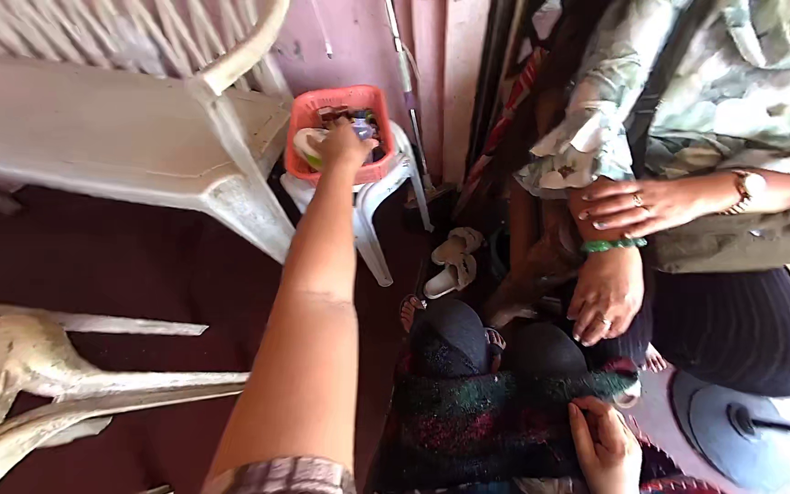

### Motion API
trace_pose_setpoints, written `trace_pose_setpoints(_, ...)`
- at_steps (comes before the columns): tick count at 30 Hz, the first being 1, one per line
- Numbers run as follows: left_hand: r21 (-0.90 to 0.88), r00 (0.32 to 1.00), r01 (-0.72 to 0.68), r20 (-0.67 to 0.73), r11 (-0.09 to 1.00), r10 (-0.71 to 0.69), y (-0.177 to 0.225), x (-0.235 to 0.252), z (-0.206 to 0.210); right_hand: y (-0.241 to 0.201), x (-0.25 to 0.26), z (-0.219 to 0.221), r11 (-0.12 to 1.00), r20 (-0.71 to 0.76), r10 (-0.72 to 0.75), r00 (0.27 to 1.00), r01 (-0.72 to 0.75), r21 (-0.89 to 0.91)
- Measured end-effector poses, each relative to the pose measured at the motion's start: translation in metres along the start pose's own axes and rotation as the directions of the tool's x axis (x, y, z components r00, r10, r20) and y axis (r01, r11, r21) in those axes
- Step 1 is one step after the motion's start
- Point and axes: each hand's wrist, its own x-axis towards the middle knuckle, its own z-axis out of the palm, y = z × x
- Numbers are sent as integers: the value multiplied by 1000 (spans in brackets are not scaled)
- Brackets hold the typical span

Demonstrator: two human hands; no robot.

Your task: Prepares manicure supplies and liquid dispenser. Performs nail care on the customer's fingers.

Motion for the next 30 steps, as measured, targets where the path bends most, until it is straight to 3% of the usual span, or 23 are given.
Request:
trace_pose_setpoints(2, -72, 997, -77, 10, 994, 78, -14, -6, 5, -3, 1, -6, 998, 41, 46, 998, -48, 50)
trace_pose_setpoints(4, -139, 993, -119, -32, 983, 116, -16, -16, 4, -12, 11, -27, 969, 180, 180, 967, -206, 138)
trace_pose_setpoints(6, -163, 973, -165, -189, 973, 133, 3, -44, -2, -14, 23, -56, 914, 318, 280, 906, -353, 200)
trace_pose_setpoints(8, -166, 922, -320, -281, 933, 266, 42, -96, -4, -8, 28, -79, 873, 358, 322, 876, -421, 245)
trace_pose_setpoints(10, -269, 858, -514, -174, 815, 484, 83, -171, 8, 0, 28, -91, 846, 306, 358, 882, -446, 293)
trace_pose_setpoints(12, -446, 737, -574, 85, 687, 671, 114, -240, 36, 7, 29, -94, 802, 248, 414, 876, -480, 355)
trace_pose_setpoints(14, -598, 563, -490, 339, 635, 754, 135, -289, 68, 10, 30, -95, 781, 196, 442, 875, -483, 395)
trace_pose_setpoints(16, -666, 467, -416, 428, 619, 774, 149, -312, 92, 10, 28, -96, 772, 153, 453, 878, -472, 425)
trace_pose_setpoints(19, -775, 491, -262, 405, 575, 771, 157, -319, 99, 8, 28, -101, 734, 95, 462, 882, -440, 517)
trace_pose_setpoints(22, -859, 454, -25, 445, 511, 772, 155, -317, 88, 8, 32, -102, 623, 88, 536, 840, -463, 631)
trace_pose_setpoints(24, -851, 419, 114, 509, 513, 752, 155, -319, 84, 11, 39, -97, 575, 110, 557, 823, -478, 664)
trace_pose_setpoints(27, -799, 376, 313, 600, 513, 706, 161, -327, 88, 15, 51, -83, 593, 74, 558, 827, -459, 661)
trace_pose_setpoints(30, -728, 365, 575, 637, 374, 679, 172, -341, 102, 24, 58, -73, 590, -2, 551, 835, -388, 708)
